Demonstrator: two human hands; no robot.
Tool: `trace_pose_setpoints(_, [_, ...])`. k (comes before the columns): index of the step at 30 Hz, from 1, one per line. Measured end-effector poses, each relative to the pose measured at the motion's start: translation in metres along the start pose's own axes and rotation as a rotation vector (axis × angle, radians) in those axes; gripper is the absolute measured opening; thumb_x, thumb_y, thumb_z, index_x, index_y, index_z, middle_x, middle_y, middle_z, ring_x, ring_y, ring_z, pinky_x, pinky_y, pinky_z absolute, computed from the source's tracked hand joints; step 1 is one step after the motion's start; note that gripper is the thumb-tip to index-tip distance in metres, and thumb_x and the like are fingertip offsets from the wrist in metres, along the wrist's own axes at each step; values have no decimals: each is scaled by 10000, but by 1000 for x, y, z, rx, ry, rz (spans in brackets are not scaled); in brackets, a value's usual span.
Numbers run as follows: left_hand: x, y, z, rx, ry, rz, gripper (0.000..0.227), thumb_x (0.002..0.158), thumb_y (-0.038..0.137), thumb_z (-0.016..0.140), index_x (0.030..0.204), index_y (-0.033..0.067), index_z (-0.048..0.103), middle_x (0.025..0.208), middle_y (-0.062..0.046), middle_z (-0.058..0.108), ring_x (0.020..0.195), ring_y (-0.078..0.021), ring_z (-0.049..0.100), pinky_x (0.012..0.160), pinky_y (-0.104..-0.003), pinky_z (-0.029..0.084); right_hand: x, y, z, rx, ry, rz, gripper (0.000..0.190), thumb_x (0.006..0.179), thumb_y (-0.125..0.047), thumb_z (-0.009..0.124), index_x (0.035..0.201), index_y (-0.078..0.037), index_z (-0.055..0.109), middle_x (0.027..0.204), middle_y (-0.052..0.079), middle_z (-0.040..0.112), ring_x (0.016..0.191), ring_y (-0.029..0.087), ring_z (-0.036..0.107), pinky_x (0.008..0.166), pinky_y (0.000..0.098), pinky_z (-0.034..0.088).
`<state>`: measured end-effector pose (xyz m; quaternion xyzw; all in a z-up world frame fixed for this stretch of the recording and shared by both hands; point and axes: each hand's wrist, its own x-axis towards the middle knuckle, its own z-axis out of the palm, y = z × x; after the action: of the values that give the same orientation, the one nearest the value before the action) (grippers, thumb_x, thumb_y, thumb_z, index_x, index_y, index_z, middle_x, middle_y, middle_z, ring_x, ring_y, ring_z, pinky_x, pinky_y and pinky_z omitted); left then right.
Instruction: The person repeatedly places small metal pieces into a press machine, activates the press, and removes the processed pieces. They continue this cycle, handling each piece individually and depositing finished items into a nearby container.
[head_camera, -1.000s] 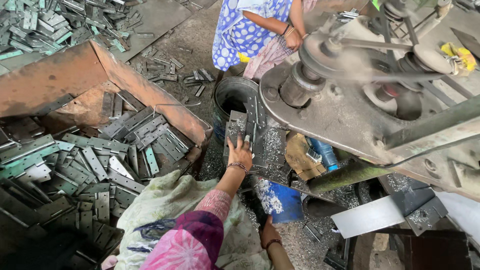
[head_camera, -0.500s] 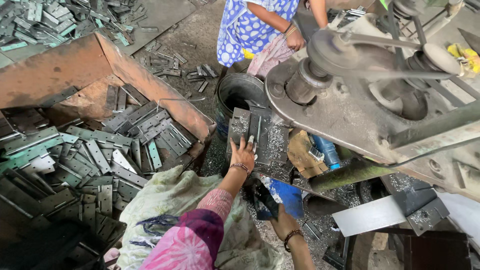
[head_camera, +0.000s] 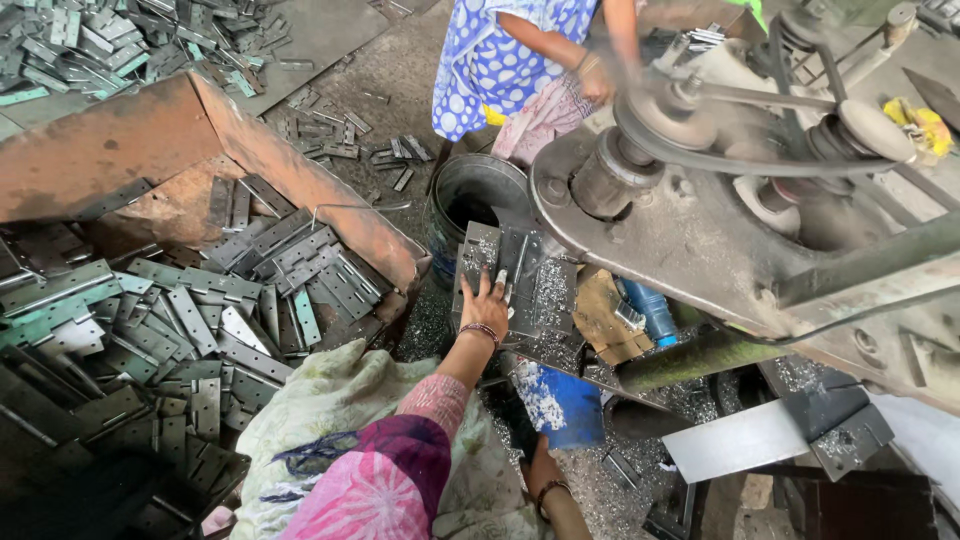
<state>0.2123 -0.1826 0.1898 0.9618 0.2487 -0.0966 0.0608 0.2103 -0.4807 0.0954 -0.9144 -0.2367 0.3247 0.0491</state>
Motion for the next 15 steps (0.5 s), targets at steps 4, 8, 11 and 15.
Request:
trace_pose_setpoints(4, [7,-6,-6,-4,113,-27,506,1012,284,391,1483,146,516,1646,-24,264,1537,-384,55,1136,-784,58,-16,-2,-47,-89,-52,-32,594,964,-293,618,1397,-64,282,1070,281,721,969,414,726,854,495,577])
trace_pose_setpoints(8, [27,-7,-20,8,-20,-40,456,1045,260,397,1451,158,576,1690,-22,255,1580,-380,48,1163,-772,59,-14,-2,-59,-98,-102,18,566,977,-289,584,1411,-80,286,1071,258,737,962,399,751,847,502,584])
trace_pose_setpoints(11, [33,-7,-22,12,35,-51,462,1054,273,389,1459,143,571,1675,-23,292,1581,-374,71,1165,-766,73,-9,-6,-20,-53,-50,33,663,971,-283,594,1475,-116,197,1103,266,724,1026,409,721,895,509,556])
trace_pose_setpoints(15, [38,-9,-18,-1,51,-34,570,980,273,427,1537,155,421,1631,-24,283,1534,-383,63,1129,-771,70,8,-1,19,-39,11,110,849,946,-262,616,1570,-171,48,1152,258,710,1109,403,691,959,514,525])
